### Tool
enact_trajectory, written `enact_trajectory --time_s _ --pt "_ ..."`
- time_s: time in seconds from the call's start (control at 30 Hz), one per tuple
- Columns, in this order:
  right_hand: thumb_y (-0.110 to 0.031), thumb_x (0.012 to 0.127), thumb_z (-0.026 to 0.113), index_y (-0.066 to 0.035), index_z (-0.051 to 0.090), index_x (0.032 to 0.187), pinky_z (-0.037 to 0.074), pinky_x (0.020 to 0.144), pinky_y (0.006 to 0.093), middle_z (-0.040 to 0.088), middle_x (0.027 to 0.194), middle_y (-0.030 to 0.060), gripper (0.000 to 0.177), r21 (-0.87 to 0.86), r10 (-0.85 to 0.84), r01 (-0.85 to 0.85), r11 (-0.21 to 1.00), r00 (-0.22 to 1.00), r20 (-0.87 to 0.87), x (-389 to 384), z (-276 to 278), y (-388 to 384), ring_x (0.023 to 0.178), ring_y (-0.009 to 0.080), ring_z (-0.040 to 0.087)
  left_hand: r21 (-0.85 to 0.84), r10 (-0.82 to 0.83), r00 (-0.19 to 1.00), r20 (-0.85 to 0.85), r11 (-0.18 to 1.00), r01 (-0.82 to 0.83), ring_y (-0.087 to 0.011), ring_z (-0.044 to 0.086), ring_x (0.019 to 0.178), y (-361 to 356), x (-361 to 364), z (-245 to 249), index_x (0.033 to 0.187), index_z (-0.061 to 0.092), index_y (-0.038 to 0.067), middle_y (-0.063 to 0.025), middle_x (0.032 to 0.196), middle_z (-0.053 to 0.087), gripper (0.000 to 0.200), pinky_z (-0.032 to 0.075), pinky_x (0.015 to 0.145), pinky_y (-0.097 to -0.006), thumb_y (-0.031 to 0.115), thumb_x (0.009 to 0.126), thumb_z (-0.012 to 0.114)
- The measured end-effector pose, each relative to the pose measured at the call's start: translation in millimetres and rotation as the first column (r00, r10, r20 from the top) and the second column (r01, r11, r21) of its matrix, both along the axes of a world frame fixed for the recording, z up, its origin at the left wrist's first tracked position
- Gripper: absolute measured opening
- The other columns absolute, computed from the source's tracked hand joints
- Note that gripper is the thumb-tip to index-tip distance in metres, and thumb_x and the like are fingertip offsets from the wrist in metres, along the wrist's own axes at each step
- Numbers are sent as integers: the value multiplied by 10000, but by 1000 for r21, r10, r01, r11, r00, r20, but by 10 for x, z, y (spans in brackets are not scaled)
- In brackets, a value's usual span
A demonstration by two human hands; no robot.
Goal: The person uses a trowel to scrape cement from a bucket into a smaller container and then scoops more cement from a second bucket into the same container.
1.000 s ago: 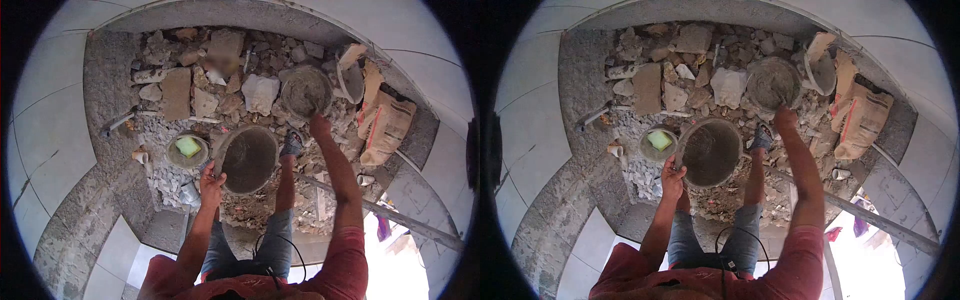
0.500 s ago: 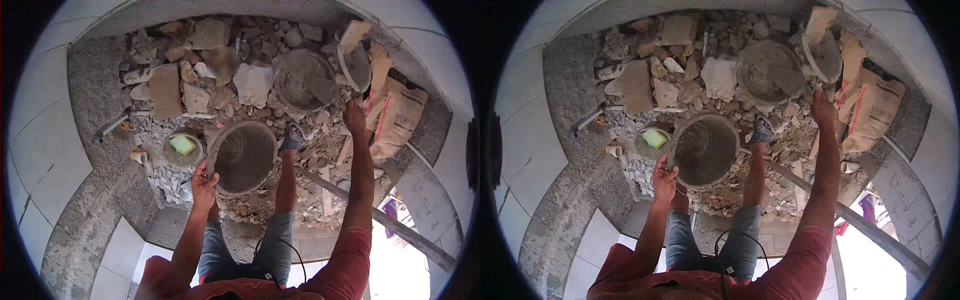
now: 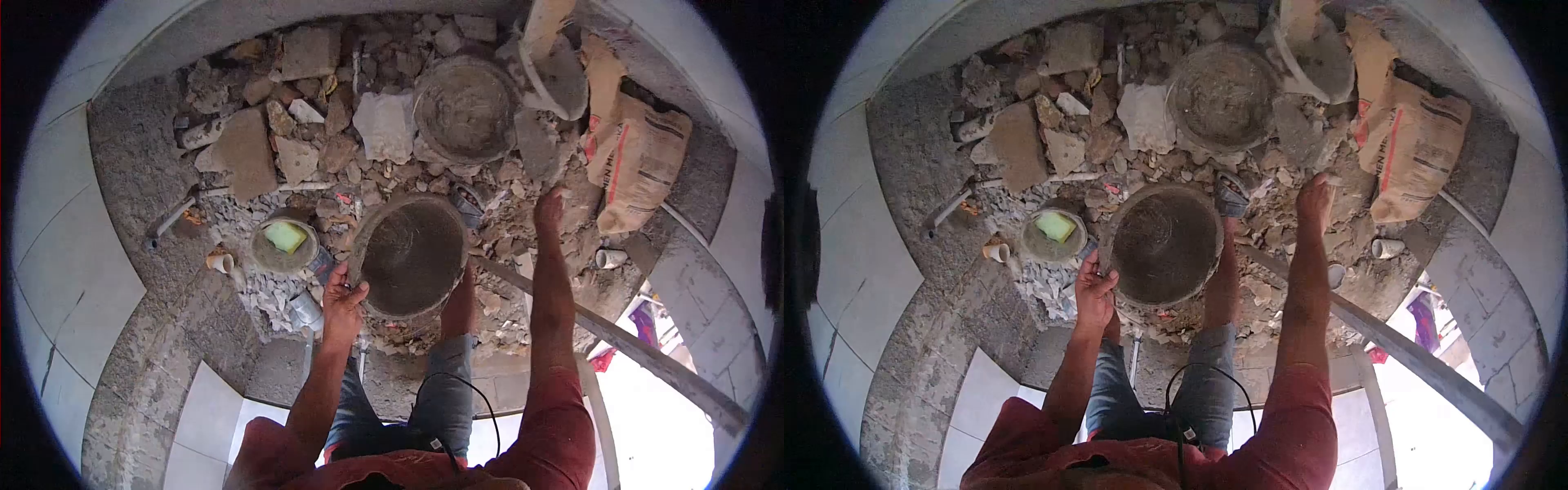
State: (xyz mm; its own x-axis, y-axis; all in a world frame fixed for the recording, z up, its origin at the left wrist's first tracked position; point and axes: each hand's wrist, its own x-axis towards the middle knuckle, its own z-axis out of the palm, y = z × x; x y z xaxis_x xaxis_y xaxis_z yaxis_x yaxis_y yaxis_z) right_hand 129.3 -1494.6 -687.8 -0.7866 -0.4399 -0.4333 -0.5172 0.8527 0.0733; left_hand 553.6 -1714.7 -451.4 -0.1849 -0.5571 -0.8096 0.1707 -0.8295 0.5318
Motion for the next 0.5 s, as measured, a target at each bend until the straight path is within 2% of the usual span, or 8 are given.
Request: enact_trajectory --time_s 0.03,0.1,0.23,0.3,0.33,0.37,0.43,0.5 --pt "-138 844 495 29 397 1073 428 758 531 520 1031 290 300 -16 0 0 1000 1000 -14 130 193 -110 906 469 534 -12 -10 1000 -3 1000 10 -178 495 1124 -50 -41 66 1219 497 7 -78 1206 531 562 407 943 -294 -124 696 656" --pt "-177 849 490 39 421 1071 419 767 530 530 1025 310 317 -263 -208 204 943 978 13 485 704 -389 891 473 538 -45 -17 1000 -2 999 17 -167 506 1104 -167 -19 167 1208 504 5 -66 1166 563 553 402 942 -297 -97 695 682" --pt "-193 845 514 46 431 1081 424 782 514 545 1013 296 345 -133 -344 355 925 934 95 781 947 -165 919 464 536 -127 -36 999 22 991 38 -169 503 1110 -296 67 286 1214 498 12 -64 1195 542 553 400 940 -293 -88 703 682" --pt "-148 794 584 68 445 1053 404 770 497 531 930 301 365 -512 -176 189 838 982 74 911 1159 -269 929 457 516 -145 -26 999 39 989 32 -167 503 1111 -405 124 346 1217 497 14 -64 1205 536 552 401 937 -288 -91 706 678" --pt "-162 797 612 47 480 1060 412 771 496 538 931 270 361 -527 -55 96 844 994 93 842 1284 -359 909 444 522 -152 -25 999 23 988 28 -166 506 1108 -454 148 369 1217 496 14 -66 1205 537 546 401 937 -287 -97 712 671" --pt "-162 797 612 47 480 1060 412 771 496 538 931 270 361 -522 -58 100 847 994 96 770 1405 -500 909 444 522 -156 -27 1000 8 987 28 -165 509 1104 -481 186 394 1218 495 14 -67 1205 538 541 402 937 -285 -104 717 663" --pt "-192 784 648 17 530 1050 422 777 476 550 989 246 357 -527 123 31 850 959 256 522 1480 -855 921 428 534 -147 3 1000 -14 989 -5 -166 512 1099 -481 271 338 1221 493 17 -70 1208 537 536 405 933 -283 -119 725 645" --pt "-208 779 659 -22 567 1027 437 773 450 567 1043 214 323 -515 101 166 841 887 450 251 1450 -1179 934 396 555 -199 -45 998 32 979 50 -165 516 1092 -503 277 356 1231 487 21 -70 1209 537 545 407 930 -279 -132 727 629"
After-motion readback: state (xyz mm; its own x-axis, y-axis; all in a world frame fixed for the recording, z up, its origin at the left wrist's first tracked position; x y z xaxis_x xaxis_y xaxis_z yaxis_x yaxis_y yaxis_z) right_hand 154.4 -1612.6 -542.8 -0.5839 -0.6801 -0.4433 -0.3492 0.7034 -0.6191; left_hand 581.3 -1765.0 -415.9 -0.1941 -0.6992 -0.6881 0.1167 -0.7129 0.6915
